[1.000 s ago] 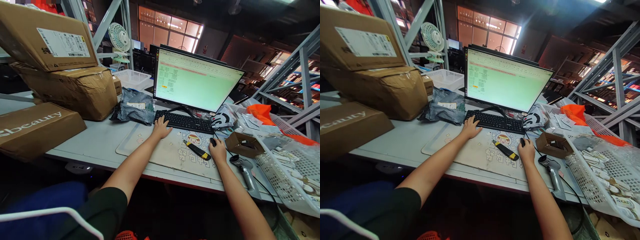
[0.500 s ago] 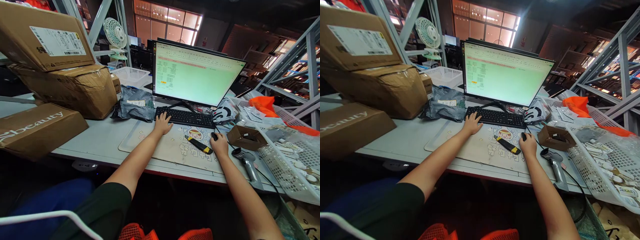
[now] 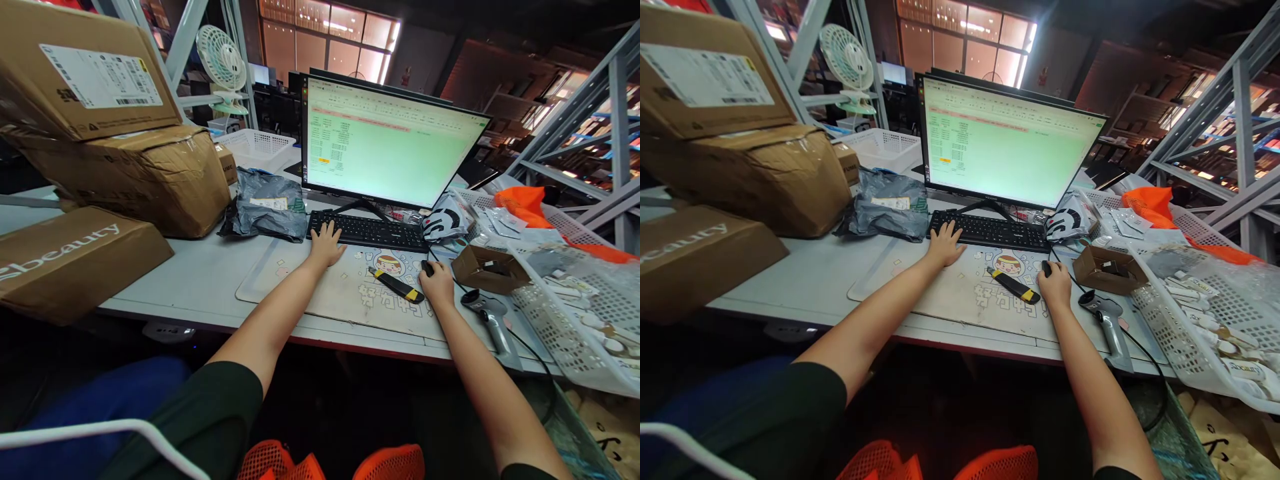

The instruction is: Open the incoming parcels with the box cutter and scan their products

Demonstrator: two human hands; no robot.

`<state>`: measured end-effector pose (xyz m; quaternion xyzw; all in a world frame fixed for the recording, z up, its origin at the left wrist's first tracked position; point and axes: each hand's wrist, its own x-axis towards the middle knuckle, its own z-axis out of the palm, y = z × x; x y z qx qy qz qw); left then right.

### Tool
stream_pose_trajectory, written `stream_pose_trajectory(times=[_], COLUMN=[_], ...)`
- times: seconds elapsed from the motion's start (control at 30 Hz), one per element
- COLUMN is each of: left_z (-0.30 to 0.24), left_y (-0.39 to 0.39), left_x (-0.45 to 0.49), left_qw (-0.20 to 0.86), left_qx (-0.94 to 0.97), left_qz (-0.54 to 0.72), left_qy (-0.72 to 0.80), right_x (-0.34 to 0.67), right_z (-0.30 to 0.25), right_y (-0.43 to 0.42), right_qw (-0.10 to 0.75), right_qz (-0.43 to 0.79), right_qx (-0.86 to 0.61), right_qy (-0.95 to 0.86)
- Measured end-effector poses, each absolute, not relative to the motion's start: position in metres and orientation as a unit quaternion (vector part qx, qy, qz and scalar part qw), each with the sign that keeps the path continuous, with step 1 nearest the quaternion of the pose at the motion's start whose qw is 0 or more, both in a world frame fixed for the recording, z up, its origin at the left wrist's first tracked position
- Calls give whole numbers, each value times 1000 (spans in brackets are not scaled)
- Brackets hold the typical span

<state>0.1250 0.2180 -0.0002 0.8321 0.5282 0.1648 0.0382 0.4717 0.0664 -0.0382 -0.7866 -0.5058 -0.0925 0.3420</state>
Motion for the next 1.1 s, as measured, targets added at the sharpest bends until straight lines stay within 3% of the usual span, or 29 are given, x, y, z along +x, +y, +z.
stream_pose_trajectory(times=[1.1], left_z=[-8], left_y=[222], left_x=[124], left_qw=[28], left_qx=[827], left_qz=[206], left_qy=[523], right_x=[471], right_z=[-33], right_y=[66], right_qw=[317], right_qz=[-111], right_qx=[-797], right_qy=[-502])
